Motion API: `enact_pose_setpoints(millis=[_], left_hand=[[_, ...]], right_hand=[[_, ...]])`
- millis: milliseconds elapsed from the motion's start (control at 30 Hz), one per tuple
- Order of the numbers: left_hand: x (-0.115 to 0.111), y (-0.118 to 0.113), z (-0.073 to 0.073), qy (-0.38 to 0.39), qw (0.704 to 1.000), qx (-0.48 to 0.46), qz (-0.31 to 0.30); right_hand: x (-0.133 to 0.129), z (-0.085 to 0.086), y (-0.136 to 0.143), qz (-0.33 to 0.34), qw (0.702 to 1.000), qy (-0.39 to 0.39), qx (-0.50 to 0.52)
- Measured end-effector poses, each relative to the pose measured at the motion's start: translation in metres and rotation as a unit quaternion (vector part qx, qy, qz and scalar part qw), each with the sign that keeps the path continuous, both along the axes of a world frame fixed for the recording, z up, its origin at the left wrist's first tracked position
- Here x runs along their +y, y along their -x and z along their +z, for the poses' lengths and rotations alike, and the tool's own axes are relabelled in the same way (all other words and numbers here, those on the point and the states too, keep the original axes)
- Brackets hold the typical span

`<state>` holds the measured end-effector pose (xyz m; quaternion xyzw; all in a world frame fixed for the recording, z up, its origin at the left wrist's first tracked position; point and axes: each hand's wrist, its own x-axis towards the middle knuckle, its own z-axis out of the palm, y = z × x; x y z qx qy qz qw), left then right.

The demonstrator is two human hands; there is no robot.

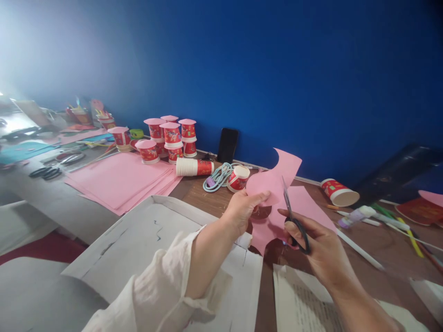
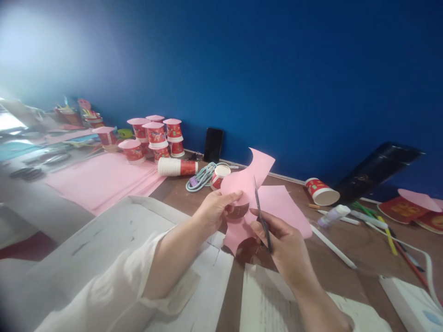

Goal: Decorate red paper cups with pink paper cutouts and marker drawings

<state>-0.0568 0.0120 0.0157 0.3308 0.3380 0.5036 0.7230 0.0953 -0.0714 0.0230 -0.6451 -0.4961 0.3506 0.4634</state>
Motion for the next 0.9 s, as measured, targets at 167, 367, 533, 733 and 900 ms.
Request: enact_pose_setpoints(millis=[167,367,533,733,900], left_hand=[[-0.0004,0.0006,0.0003,0.008,1.000,-0.007,-0.018],[0.0001,0.0010,0.0005,0.018,1.000,-0.007,-0.025],[0.0016,0.0007,-0.0003,0.010,1.000,0.008,-0.014],[0.0038,0.0007,-0.0023,-0.001,1.000,0.006,-0.010],[0.0039,0.0009,-0.0018,-0.004,1.000,0.003,-0.010]], right_hand=[[0.0003,0.0008,0.0021,-0.010,1.000,-0.003,0.006],[0.0003,0.0029,0.0037,-0.011,1.000,-0.006,-0.005],[0.0005,0.0026,0.0022,-0.007,1.000,-0.014,-0.025],[-0.0008,0.0028,0.0013,-0.003,1.000,-0.017,-0.023],[-0.0016,0.0035,0.0026,-0.012,0.999,-0.026,-0.029]])
